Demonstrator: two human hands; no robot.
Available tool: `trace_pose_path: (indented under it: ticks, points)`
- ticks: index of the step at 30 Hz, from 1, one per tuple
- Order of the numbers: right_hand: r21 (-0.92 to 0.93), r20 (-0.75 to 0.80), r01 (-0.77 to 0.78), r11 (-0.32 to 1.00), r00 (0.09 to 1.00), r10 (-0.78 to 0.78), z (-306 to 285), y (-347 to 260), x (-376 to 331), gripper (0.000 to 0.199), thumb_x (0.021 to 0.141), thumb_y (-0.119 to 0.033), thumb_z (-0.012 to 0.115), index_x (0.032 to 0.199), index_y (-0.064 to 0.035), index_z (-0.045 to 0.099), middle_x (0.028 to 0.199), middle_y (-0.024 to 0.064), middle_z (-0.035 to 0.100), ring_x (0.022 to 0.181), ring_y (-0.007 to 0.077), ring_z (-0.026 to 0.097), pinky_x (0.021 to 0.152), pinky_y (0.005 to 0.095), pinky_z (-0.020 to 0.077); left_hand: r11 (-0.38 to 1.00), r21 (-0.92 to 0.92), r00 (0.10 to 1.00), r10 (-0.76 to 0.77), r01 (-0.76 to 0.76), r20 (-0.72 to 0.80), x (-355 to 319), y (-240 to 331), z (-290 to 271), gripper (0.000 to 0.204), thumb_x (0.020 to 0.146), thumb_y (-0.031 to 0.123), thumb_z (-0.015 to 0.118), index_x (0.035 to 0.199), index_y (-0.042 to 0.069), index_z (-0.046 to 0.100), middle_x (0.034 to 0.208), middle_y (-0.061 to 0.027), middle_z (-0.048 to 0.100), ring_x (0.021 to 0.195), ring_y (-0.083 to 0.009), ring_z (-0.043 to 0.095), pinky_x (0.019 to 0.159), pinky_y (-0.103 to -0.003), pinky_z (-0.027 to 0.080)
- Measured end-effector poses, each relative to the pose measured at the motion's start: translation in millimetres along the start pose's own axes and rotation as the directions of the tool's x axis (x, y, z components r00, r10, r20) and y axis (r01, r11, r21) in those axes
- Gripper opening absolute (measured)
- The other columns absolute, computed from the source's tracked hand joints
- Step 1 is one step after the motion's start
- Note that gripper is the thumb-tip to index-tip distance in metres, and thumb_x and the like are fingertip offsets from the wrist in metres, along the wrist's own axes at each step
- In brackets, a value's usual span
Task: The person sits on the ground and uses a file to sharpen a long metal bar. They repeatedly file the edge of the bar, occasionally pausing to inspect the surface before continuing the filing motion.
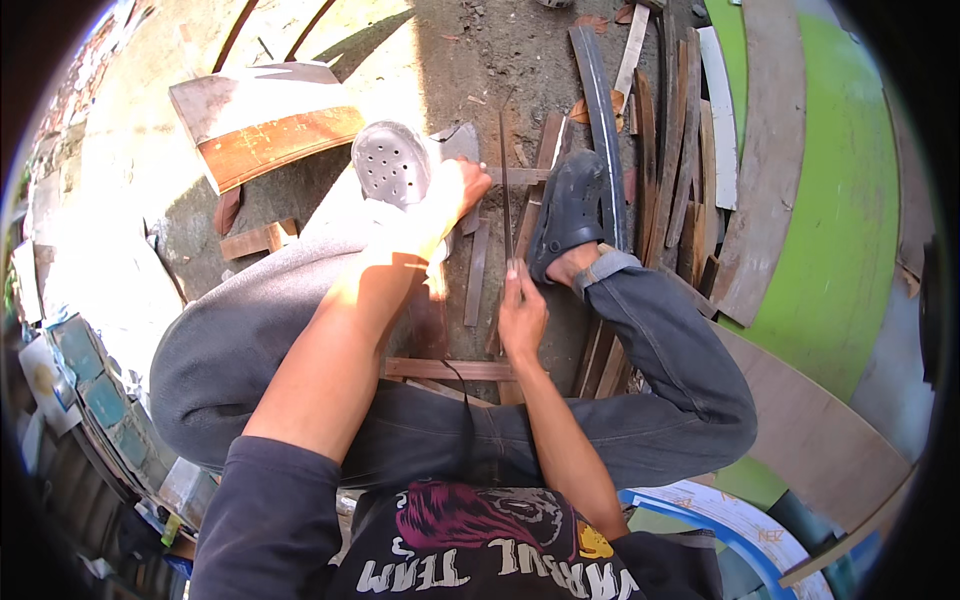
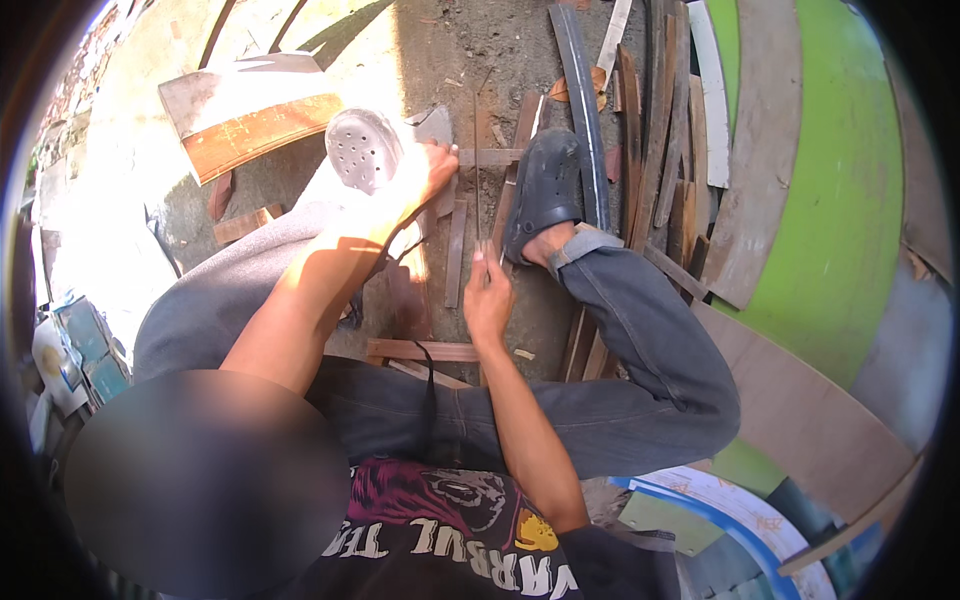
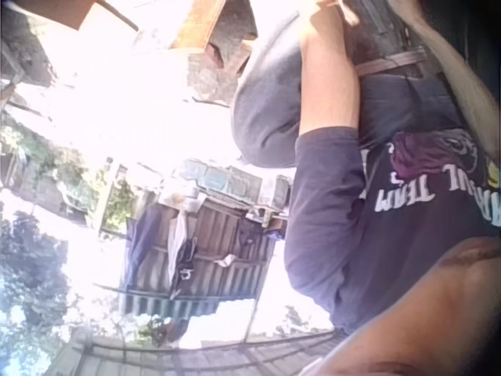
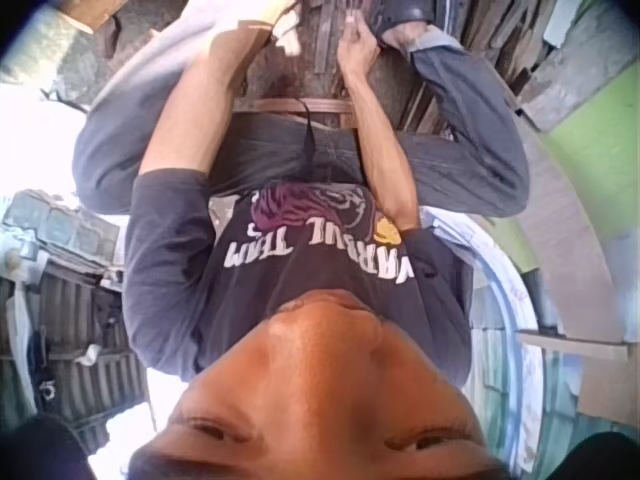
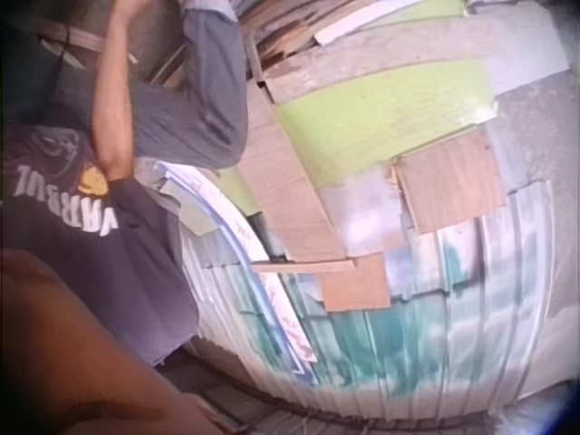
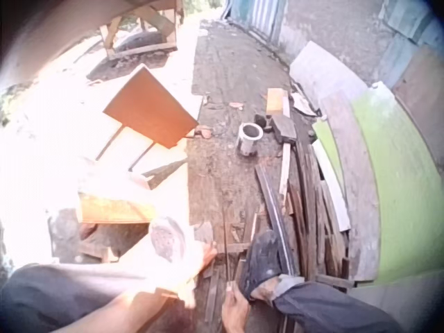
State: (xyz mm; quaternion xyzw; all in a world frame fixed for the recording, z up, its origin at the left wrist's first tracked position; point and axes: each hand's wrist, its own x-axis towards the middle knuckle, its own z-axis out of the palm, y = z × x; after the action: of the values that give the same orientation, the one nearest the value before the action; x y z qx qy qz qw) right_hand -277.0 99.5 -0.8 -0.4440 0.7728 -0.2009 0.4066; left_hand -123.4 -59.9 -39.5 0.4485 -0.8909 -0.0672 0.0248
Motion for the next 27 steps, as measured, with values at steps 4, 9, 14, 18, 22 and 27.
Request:
trace_pose_path:
  ticks: [4,9,14,18,22,27]
  points:
    - [-0.001,0.056,-0.07,0.998,0.996,0.07,-18.1,2.2,-21.7,0.043,0.102,-0.032,0.052,0.13,-0.0004,0.063,0.121,0.026,0.066,0.115,0.0423,0.063,0.097,0.0421,0.0489,1.0,0.001,1.0,0.012,-0.012,0.02,0.5,0.4,-2.0,0.041,0.074,0.009,0.069,0.11,-0.003,0.053,0.093,-0.015,0.056,0.092,-0.0304,0.058,0.083,-0.039,0.045]
    - [-0.001,-0.006,0.009,1.0,1.0,-0.009,0.5,-0.3,24.9,0.043,0.102,-0.031,0.053,0.128,0.0002,0.064,0.118,0.0269,0.066,0.112,0.0446,0.063,0.095,0.0442,0.05,0.998,0.035,0.997,0.052,-0.053,0.053,1.9,-4.6,-3.6,0.045,0.073,0.01,0.07,0.112,-0.004,0.053,0.093,-0.0153,0.056,0.093,-0.0306,0.058,0.084,-0.039,0.045]
    - [-0.049,0.149,-0.179,0.983,0.972,0.185,-33.7,-22.5,-20.0,0.051,0.101,-0.034,0.048,0.14,-0.0032,0.054,0.109,0.0351,0.065,0.105,0.0485,0.063,0.09,0.0492,0.0502,0.984,0.142,0.979,0.084,-0.111,0.188,-15.1,0.4,-25.5,0.049,0.072,0.011,0.071,0.114,-0.005,0.053,0.094,-0.0155,0.056,0.094,-0.0308,0.058,0.085,-0.039,0.045]
    - [0.039,0.212,-0.134,0.99,0.97,0.122,-63.6,-10.4,-57.3,0.052,0.097,-0.024,0.057,0.144,-0.0027,0.05,0.115,0.0299,0.066,0.103,0.0404,0.067,0.086,0.0446,0.0514,0.964,0.208,0.963,0.112,-0.165,0.243,-12.1,6.4,-43.4,0.052,0.071,0.011,0.073,0.115,-0.006,0.053,0.094,-0.0157,0.056,0.094,-0.031,0.058,0.087,-0.039,0.044]
    - [0.244,0.266,-0.028,0.969,0.963,-0.039,-105.5,-39.6,-70.8,0.056,0.092,-0.014,0.065,0.144,0.0002,0.05,0.123,0.0274,0.065,0.109,0.036,0.068,0.089,0.0385,0.052,0.965,0.206,0.961,0.109,-0.164,0.252,-8.7,9.6,-40.9,0.055,0.07,0.012,0.074,0.117,-0.006,0.052,0.095,-0.0159,0.056,0.095,-0.0312,0.058,0.088,-0.039,0.044]
    - [0.215,0.04,0.214,0.953,0.973,-0.228,-96.1,-40.3,-67.8,0.05,0.091,-0.012,0.065,0.137,0.0031,0.055,0.122,0.0277,0.066,0.114,0.0381,0.066,0.093,0.0386,0.0518,0.945,0.249,0.945,0.135,-0.213,0.298,-13.9,13.1,-54.7,0.059,0.069,0.013,0.075,0.118,-0.007,0.052,0.096,-0.0162,0.056,0.096,-0.0314,0.058,0.089,-0.04,0.044]
